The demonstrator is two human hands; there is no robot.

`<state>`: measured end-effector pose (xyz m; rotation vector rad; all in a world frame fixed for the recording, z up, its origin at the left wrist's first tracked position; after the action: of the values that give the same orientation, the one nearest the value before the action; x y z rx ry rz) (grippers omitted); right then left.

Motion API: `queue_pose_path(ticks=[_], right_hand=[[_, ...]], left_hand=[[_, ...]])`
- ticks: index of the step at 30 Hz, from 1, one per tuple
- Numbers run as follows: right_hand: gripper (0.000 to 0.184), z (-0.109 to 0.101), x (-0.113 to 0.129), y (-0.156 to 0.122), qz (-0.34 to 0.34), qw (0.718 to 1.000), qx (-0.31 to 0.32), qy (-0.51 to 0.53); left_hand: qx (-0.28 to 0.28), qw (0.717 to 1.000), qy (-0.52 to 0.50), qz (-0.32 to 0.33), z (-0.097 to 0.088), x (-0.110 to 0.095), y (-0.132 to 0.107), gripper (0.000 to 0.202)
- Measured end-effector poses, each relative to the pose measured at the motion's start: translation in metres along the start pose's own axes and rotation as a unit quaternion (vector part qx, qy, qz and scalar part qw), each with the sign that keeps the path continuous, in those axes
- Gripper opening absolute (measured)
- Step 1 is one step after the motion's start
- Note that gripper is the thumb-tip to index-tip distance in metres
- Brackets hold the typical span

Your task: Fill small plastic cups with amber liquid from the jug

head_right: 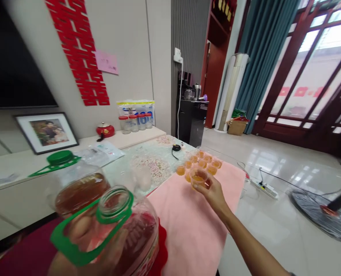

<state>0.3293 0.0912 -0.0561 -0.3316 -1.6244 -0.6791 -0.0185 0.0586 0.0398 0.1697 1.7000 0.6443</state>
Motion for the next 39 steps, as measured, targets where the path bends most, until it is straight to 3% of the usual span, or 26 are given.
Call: queue_pose_path(ticks=[4,6,8,13,18,22,26,32,39], right_hand=[[0.05,0.028,0.049,-0.009,-0.031,0.997,0.066,0.026],[0.051,0.042,0.074,-0.013,-0.063,0.993,0.096,0.02],[0.052,0.057,0.099,-0.019,-0.098,0.987,0.129,0.005],[0.054,0.084,0.154,-0.032,-0.212,0.959,0.184,-0.037],[0.045,0.1,0.196,-0.046,-0.379,0.897,0.203,-0.101],[0.046,0.108,0.214,-0.052,-0.487,0.841,0.198,-0.131],[0.046,0.113,0.223,-0.056,-0.534,0.808,0.203,-0.142],[0.047,0.115,0.23,-0.062,-0.571,0.779,0.215,-0.145],[0.053,0.117,0.235,-0.064,-0.578,0.773,0.217,-0.148]], left_hand=[[0.06,0.998,-0.014,0.032,0.015,-0.022,0.003,0.025],[0.043,0.999,-0.004,0.018,0.015,-0.023,0.005,0.017],[0.012,1.0,0.016,0.006,0.012,-0.019,0.006,0.015],[0.003,0.994,0.094,0.061,0.006,0.001,-0.001,0.04],[-0.006,0.983,0.157,0.094,0.005,0.022,-0.009,0.053],[-0.014,0.981,0.154,0.117,0.006,0.018,-0.011,0.054],[-0.032,0.979,0.148,0.136,0.007,0.004,-0.008,0.051],[-0.044,0.981,0.138,0.132,0.005,-0.002,-0.007,0.052],[-0.04,0.985,0.126,0.115,0.005,0.0,-0.006,0.051]])
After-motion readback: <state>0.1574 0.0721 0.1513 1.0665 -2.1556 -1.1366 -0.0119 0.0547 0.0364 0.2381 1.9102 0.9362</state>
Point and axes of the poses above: each hand's wrist, its own y-axis towards the middle knuckle, its own z-axis out of the palm, x = y × z, the point moved 7 cm from there along y, towards the middle knuckle, and after that the axes turned 8 degrees about -x, right-handed, at the moved point
